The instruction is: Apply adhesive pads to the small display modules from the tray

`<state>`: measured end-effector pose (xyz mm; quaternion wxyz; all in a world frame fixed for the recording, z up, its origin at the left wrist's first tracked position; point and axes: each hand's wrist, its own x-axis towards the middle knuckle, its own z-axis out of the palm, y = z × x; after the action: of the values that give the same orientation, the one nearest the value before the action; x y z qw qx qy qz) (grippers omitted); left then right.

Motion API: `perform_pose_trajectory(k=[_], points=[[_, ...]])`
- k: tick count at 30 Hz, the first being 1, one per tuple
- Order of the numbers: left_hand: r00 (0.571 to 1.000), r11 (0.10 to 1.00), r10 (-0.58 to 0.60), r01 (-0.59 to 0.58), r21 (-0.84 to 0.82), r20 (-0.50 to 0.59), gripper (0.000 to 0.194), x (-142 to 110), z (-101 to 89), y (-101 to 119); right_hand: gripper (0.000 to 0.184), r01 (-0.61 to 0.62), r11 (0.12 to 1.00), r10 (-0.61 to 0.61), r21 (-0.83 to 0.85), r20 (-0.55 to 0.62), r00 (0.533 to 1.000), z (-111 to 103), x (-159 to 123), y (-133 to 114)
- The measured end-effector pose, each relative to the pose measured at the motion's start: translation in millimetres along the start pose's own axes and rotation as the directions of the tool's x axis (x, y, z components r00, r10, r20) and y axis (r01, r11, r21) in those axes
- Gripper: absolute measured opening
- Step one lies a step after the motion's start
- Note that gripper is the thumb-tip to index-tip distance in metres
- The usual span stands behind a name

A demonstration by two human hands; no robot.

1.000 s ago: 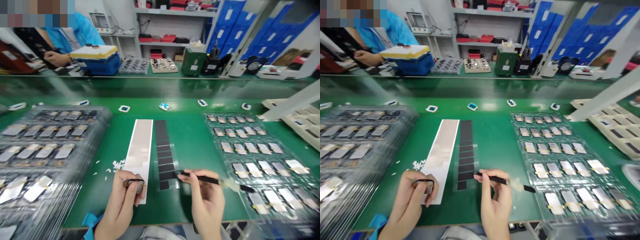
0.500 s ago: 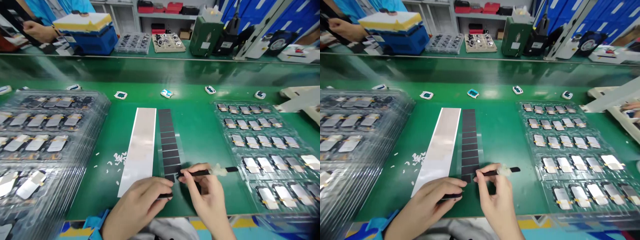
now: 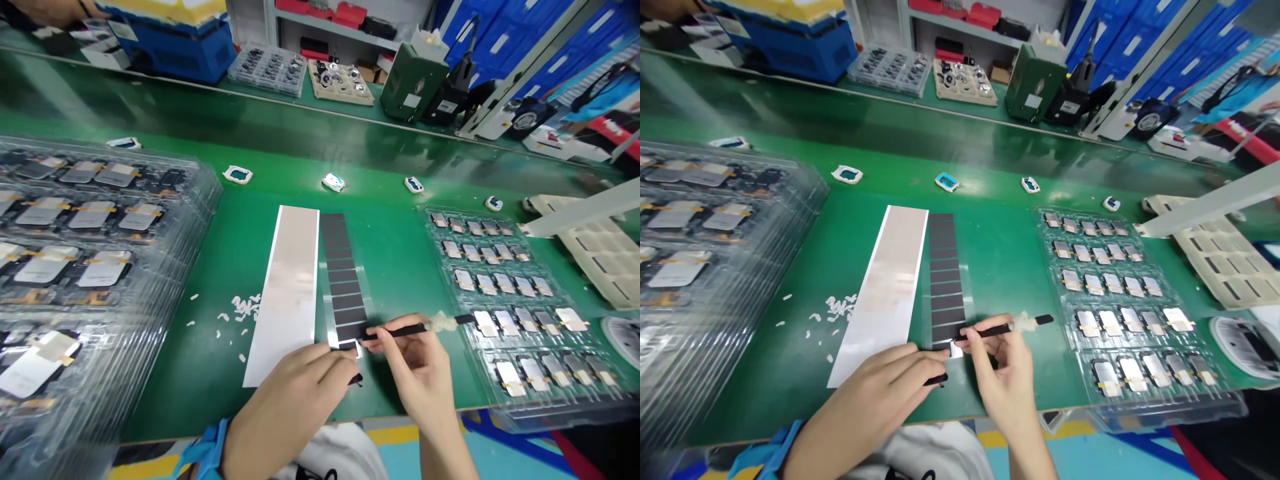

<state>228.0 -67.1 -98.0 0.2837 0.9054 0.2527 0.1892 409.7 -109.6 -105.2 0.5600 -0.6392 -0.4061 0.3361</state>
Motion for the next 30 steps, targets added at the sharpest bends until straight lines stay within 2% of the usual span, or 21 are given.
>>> perform_pose_trajectory(k=[3,8,14,27,30], points=[[1.000,1.000,-0.001,0.002,-0.008,0.011,0.021,0.0,-0.7,-0.3,0.014,-0.013,1.000,0.013,0.010,-0.021,1.000,0.5,-0.8,0.1],[0.999,0.999,-0.018,0.019,-0.049,0.034,0.018,0.6,-2.1,-0.7,0.011,0.049,0.999,-0.050,0.006,0.044,0.998,-4.7,1.2,2.9],[0.999,0.998,-0.017,0.019,-0.062,0.029,0.020,-1.3,-1.8,0.0,0.011,0.044,0.999,-0.042,-0.030,0.069,0.997,-6.0,3.1,3.0],[1.000,0.999,-0.021,0.021,-0.040,-0.001,0.024,2.1,-2.5,-1.0,0.020,-0.044,0.998,0.041,0.046,0.070,0.997,-5.7,4.5,2.4],[0.999,0.999,-0.008,0.006,-0.042,-0.039,0.026,1.0,-1.1,-1.4,0.022,-0.060,0.992,0.057,0.110,0.027,0.998,-5.2,5.1,1.1]])
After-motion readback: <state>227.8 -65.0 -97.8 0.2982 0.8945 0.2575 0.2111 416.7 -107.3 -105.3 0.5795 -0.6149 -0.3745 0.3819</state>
